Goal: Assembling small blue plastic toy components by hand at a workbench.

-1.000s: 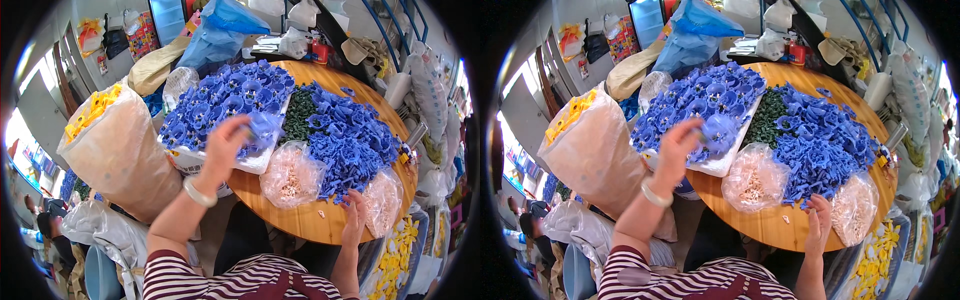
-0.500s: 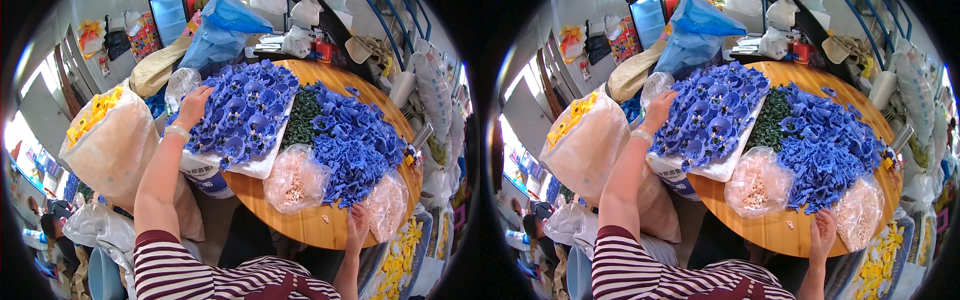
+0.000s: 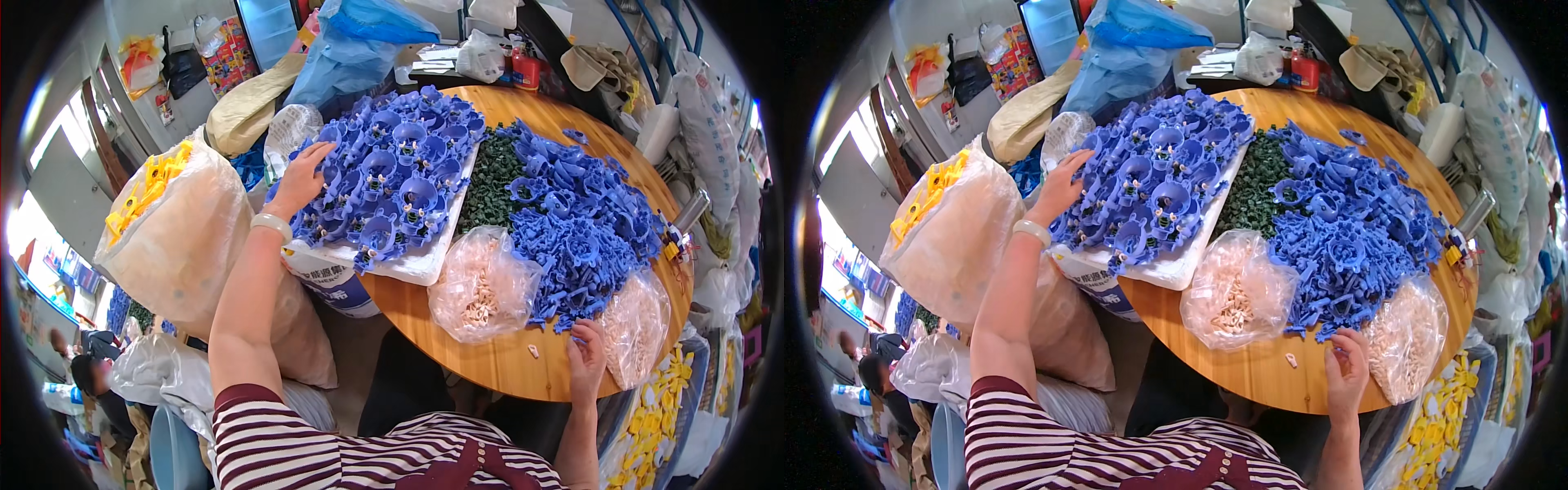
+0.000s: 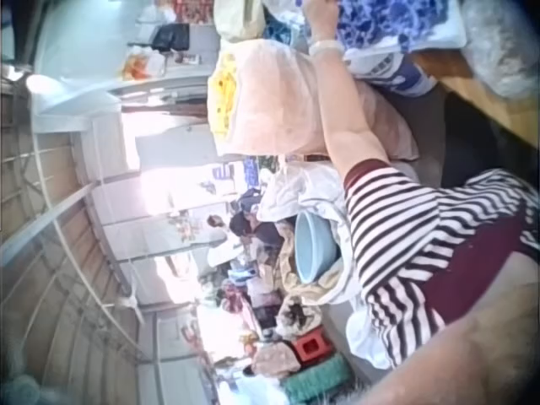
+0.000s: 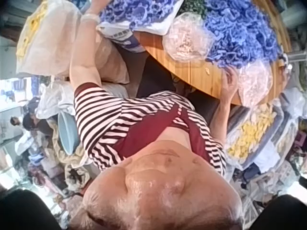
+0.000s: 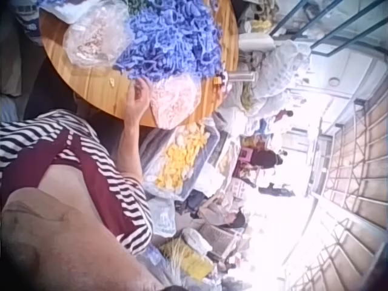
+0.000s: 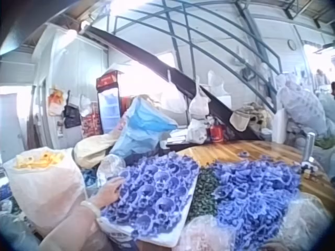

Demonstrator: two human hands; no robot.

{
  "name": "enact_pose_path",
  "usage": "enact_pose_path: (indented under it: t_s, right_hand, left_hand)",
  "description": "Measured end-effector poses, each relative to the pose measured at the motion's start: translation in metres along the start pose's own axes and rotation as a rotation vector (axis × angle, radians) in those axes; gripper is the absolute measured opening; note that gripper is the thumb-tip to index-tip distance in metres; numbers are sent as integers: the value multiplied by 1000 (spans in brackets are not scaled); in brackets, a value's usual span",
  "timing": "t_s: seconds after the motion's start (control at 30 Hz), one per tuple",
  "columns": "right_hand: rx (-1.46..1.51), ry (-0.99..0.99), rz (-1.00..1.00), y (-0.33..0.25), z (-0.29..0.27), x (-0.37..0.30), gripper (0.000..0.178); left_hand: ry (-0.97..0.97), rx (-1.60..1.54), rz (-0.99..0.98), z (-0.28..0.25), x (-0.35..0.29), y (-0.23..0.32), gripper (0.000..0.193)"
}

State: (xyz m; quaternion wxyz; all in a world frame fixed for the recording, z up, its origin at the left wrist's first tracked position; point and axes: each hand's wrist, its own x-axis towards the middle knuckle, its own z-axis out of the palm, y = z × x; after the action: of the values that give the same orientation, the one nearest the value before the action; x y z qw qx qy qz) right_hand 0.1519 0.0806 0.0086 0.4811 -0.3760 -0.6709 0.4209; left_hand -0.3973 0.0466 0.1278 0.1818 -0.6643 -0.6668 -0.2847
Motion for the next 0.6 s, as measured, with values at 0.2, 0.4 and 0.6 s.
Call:
enact_pose_path:
  t_s: [0.2,0.4,0.6]
  right_hand:
    - [-61,-27,4,-2,-7,-2,20]
    - [-264,-99,-125,-33,-13,45,16]
    - [-462,-167,-315,-32,-15,140,11]
  left_hand:
    - [29,-109,-86,-1,-2,3,57]
    - [107,-36,-75,-16,-12,22,48]
    - [47,-218,32,-17,-37,133,31]
